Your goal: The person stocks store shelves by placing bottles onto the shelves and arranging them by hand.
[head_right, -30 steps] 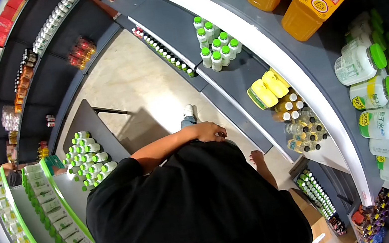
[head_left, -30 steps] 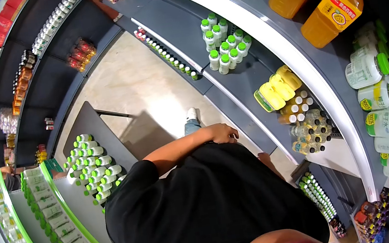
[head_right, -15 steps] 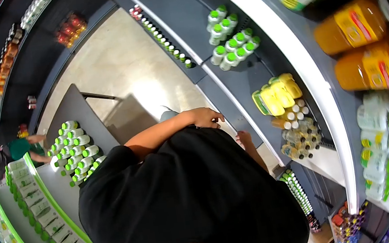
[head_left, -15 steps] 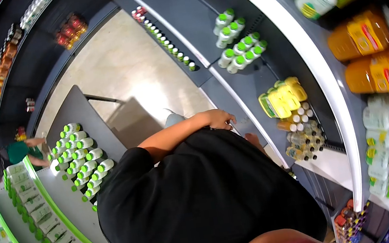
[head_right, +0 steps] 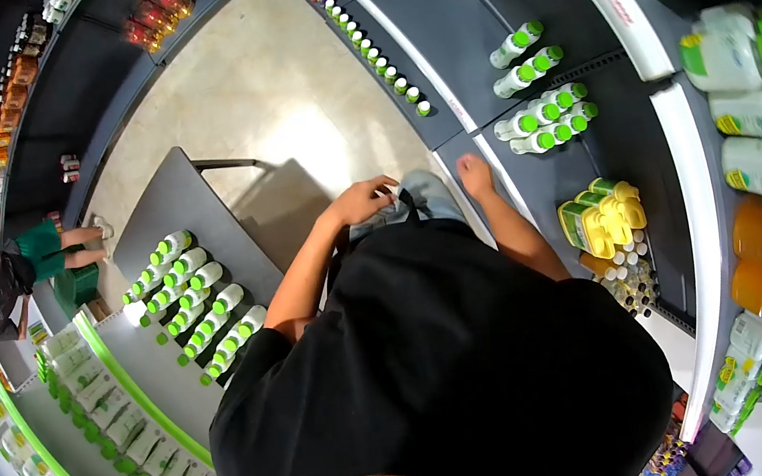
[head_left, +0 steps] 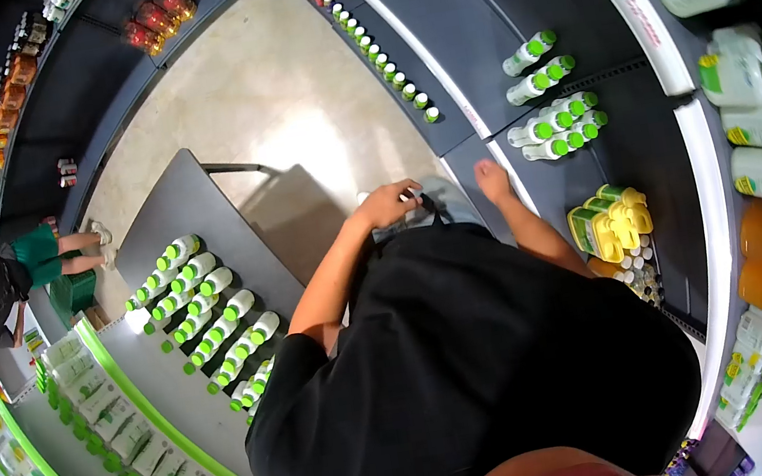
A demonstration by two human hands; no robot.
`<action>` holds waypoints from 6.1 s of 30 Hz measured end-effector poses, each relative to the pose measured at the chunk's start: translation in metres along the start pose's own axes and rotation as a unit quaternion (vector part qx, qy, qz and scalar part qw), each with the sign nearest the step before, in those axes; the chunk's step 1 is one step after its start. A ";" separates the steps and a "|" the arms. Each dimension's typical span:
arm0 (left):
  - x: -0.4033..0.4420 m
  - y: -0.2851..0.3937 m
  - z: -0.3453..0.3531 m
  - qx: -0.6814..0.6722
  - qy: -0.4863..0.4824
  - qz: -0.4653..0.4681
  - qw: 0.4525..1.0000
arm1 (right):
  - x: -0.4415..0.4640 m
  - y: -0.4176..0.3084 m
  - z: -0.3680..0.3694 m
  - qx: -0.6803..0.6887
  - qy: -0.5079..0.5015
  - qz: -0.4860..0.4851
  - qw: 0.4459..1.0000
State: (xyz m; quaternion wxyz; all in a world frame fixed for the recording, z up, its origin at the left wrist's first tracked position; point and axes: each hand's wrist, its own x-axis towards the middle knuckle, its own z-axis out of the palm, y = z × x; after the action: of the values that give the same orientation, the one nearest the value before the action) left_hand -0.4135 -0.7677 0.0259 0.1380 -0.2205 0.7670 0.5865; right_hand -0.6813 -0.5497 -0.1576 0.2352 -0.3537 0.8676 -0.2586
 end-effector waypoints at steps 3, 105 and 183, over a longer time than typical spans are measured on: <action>-0.002 -0.019 -0.025 -0.012 0.020 -0.030 0.999 | 0.054 -0.084 -0.023 0.010 0.040 0.023 0.999; -0.054 -0.154 -0.020 -0.297 0.408 -0.260 0.823 | 0.171 -0.402 0.222 -0.220 -0.852 0.011 0.475; -0.639 -0.001 0.682 -0.359 0.926 -0.057 0.101 | -0.837 -0.358 0.147 0.054 -0.862 -0.447 0.233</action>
State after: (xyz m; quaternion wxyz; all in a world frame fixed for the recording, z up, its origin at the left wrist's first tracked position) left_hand 0.1073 0.0004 0.1385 -0.7419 -0.6589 -0.0183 0.1227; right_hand 0.1172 -0.1965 0.1399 0.7060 -0.6807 -0.1725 0.0923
